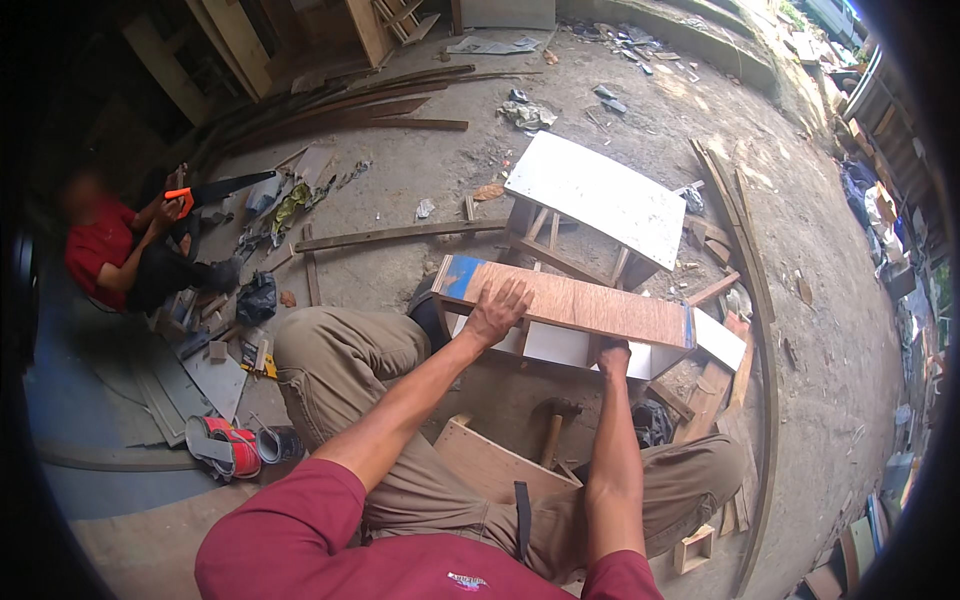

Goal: The person assembles a small wooden cabinet by hand, using a hammer to drive nails into the frame. They position wooden panels and secure them to the structure, working on the floor in a cluttered workshop.

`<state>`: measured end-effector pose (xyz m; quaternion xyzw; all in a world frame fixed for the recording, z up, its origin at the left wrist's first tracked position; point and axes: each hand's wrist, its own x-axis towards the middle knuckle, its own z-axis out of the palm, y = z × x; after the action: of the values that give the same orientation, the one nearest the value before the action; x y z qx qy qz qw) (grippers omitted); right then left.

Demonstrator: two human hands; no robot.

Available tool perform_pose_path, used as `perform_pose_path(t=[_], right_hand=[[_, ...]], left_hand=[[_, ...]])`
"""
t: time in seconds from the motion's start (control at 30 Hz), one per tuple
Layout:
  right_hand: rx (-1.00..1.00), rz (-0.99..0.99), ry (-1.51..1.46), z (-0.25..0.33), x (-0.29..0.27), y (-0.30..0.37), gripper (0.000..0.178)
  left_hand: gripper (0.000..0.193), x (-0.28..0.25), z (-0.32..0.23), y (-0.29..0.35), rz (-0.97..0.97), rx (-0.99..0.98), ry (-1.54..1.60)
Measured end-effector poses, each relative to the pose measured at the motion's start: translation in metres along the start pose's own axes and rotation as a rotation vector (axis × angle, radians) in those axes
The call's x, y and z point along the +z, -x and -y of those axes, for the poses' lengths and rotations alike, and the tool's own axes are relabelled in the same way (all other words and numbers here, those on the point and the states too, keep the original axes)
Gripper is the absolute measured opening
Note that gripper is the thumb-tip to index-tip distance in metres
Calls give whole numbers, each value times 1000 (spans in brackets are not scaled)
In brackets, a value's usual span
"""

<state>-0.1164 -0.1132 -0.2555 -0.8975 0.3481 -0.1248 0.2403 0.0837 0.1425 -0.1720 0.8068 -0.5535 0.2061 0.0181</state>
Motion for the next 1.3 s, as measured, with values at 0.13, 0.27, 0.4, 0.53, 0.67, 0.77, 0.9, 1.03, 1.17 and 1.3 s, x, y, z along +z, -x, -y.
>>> perform_pose_path(t=[0.13, 0.27, 0.4, 0.53, 0.67, 0.77, 0.9, 1.03, 1.17, 1.3], right_hand=[[75, -44, -272, 13, -7, 9, 41], [47, -79, -255, 17, -14, 13, 37], [-129, -223, -385, 29, -13, 18, 28], [-90, -116, 22, -15, -23, 10, 26], [165, -72, -539, 0, -42, 12, 37], [252, -97, -806, 75, -82, 21, 36], [269, -252, -1042, 94, -100, 19, 32], [328, -202, -1307, 128, -97, 21, 48], [414, 26, -1547, 142, -82, 30, 41], [522, 195, -1679, 130, -58, 35, 39]], left_hand=[[57, 2, 1, 4, -20, -3, 7], [62, 1, 1, 2, -7, 10, -21], [62, -4, 8, 10, 3, -29, 64], [61, -36, 14, -25, -110, -9, 225], [57, -78, 32, -50, -252, 42, 204], [76, -109, 49, -61, -374, -76, 250], [103, -162, 43, -111, -678, -263, 493], [86, -195, 19, -142, -845, -460, 1159], [64, -185, 2, -159, -360, -540, 1987], [52, -184, -20, -164, -405, -551, 1777]])
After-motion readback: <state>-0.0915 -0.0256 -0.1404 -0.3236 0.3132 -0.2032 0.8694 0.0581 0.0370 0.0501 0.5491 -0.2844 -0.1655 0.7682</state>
